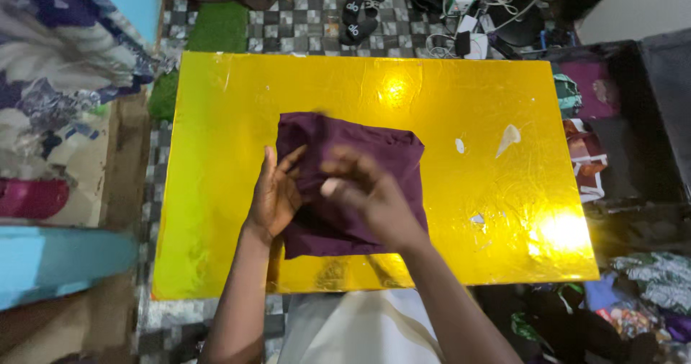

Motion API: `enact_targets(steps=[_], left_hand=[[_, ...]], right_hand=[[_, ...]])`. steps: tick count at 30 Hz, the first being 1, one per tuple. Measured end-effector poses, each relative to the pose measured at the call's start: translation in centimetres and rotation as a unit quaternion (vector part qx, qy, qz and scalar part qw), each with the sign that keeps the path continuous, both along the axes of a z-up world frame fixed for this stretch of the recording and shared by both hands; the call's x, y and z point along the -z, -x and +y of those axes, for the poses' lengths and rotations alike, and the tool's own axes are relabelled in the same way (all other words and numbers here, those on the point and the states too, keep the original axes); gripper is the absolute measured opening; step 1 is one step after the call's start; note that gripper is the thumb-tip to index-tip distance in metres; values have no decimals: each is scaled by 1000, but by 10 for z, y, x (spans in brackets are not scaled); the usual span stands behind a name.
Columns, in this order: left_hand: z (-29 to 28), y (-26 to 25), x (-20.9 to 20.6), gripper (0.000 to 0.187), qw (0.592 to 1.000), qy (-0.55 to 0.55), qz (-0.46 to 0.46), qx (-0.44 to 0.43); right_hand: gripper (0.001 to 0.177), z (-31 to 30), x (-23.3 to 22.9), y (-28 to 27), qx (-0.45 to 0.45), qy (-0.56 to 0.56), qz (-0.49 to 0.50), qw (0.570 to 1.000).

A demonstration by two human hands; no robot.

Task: The person folds a white pair of trousers, a patterned maroon shirt, and a solid maroon garment on a yellow table. Each item is smoothed, folded into a compact rectangle, and placed into a black suitcase.

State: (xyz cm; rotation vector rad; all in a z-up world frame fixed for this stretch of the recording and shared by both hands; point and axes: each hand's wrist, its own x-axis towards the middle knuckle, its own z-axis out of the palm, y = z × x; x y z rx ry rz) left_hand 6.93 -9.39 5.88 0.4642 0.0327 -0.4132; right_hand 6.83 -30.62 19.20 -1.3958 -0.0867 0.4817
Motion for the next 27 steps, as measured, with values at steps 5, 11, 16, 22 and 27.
enact_targets(steps=[5, 11, 16, 22, 27], left_hand=[[3, -15, 1, 93, 849, -500, 169, -29], [12, 8, -20, 83, 937, -327, -37, -116], [18, 15, -14, 83, 905, -418, -36, -67], [24, 29, -20, 88, 889, -437, -94, -99], [25, 42, -13, 68, 850, -511, -112, -70]], right_hand=[[40, -4, 65, 19, 1, 17, 3, 1000], [60, -86, 119, -39, 314, 380, -94, 865], [58, -115, 126, -84, 269, 278, 32, 921], [42, -115, 129, -112, 359, 0, -54, 932], [36, -100, 134, -82, 292, 317, -227, 873]])
